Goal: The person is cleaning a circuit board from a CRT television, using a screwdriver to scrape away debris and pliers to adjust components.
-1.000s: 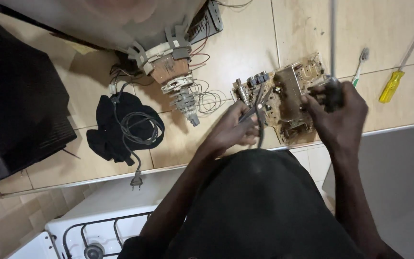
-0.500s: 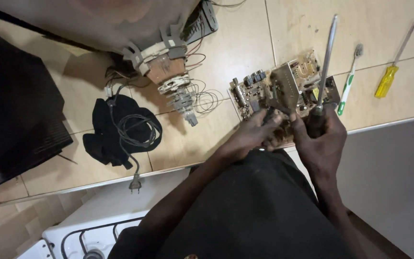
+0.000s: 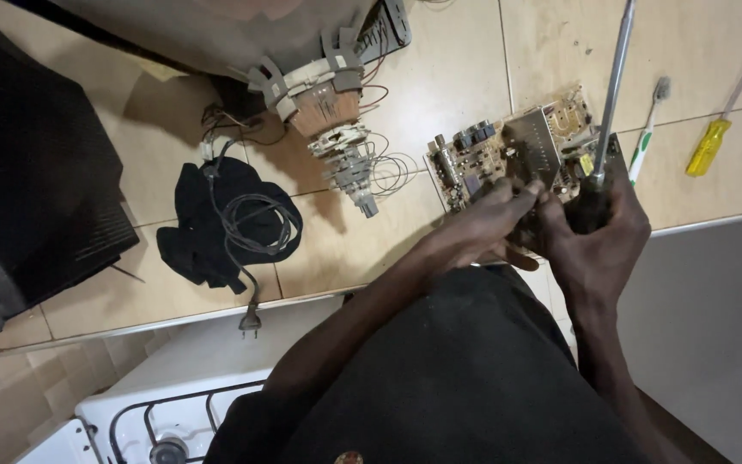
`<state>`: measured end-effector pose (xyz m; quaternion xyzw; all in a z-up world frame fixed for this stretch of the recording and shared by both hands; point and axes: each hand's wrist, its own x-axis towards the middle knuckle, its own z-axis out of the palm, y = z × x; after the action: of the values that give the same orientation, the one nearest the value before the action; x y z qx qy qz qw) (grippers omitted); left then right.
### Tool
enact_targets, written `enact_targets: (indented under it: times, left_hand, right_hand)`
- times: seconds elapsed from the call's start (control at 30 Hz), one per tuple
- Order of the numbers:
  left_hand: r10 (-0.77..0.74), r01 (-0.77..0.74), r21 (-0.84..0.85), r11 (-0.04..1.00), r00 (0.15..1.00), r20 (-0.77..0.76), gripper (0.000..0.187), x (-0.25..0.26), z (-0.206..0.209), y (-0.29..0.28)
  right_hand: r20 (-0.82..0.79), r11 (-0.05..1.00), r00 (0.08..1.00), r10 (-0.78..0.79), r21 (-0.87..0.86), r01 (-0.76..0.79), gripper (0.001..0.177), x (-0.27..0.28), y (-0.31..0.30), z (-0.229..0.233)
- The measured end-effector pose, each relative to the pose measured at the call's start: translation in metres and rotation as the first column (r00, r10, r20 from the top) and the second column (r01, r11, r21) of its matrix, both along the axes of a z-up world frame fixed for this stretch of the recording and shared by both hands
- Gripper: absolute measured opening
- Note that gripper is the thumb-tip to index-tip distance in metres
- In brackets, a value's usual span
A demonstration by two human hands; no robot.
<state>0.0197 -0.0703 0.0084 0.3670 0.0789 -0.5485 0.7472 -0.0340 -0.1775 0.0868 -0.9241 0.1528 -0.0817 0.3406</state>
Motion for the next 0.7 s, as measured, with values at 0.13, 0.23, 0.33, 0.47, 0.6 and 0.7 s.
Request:
enact_targets:
  times: [0.13, 0.23, 0.33, 0.47, 0.6, 0.7]
  left_hand:
    - [-0.048, 0.049, 0.082, 0.995, 0.999, -0.022, 0.063, 0.006, 0.012, 0.001]
    - [-0.024, 0.027, 0.072, 0.997, 0.999, -0.043, 0.072, 0.005, 0.011, 0.002]
    - [0.031, -0.037, -0.085, 0.996, 0.996, -0.082, 0.075, 0.004, 0.006, 0.002]
    - [-0.033, 0.032, 0.08, 0.996, 0.999, 0.014, 0.088, 0.006, 0.014, -0.003]
    - [0.014, -0.028, 0.215, 0.976, 0.998, 0.064, 0.055, 0.007, 0.004, -0.014]
    - [-0.044, 0.019, 0.265, 0.964, 0.995, 0.087, 0.06, 0.01, 0.031, -0.007]
  right_hand:
    - [0.019, 1.0, 0.999, -0.027, 0.016, 0.027, 0.029, 0.004, 0.004, 0.001]
    - [-0.03, 0.998, 0.998, -0.057, 0.038, 0.058, 0.022, 0.002, 0.001, -0.006]
    - [-0.008, 0.997, 0.999, -0.044, -0.067, 0.043, 0.03, 0.0, 0.001, -0.011]
    - [0.017, 0.995, 0.996, -0.082, -0.05, 0.083, 0.021, -0.003, 0.003, -0.013]
    - [0.032, 0.986, 0.99, -0.137, -0.09, 0.139, 0.024, 0.002, -0.001, -0.02]
    - [0.032, 0.992, 0.992, -0.125, 0.012, 0.125, 0.028, 0.009, 0.0, -0.014]
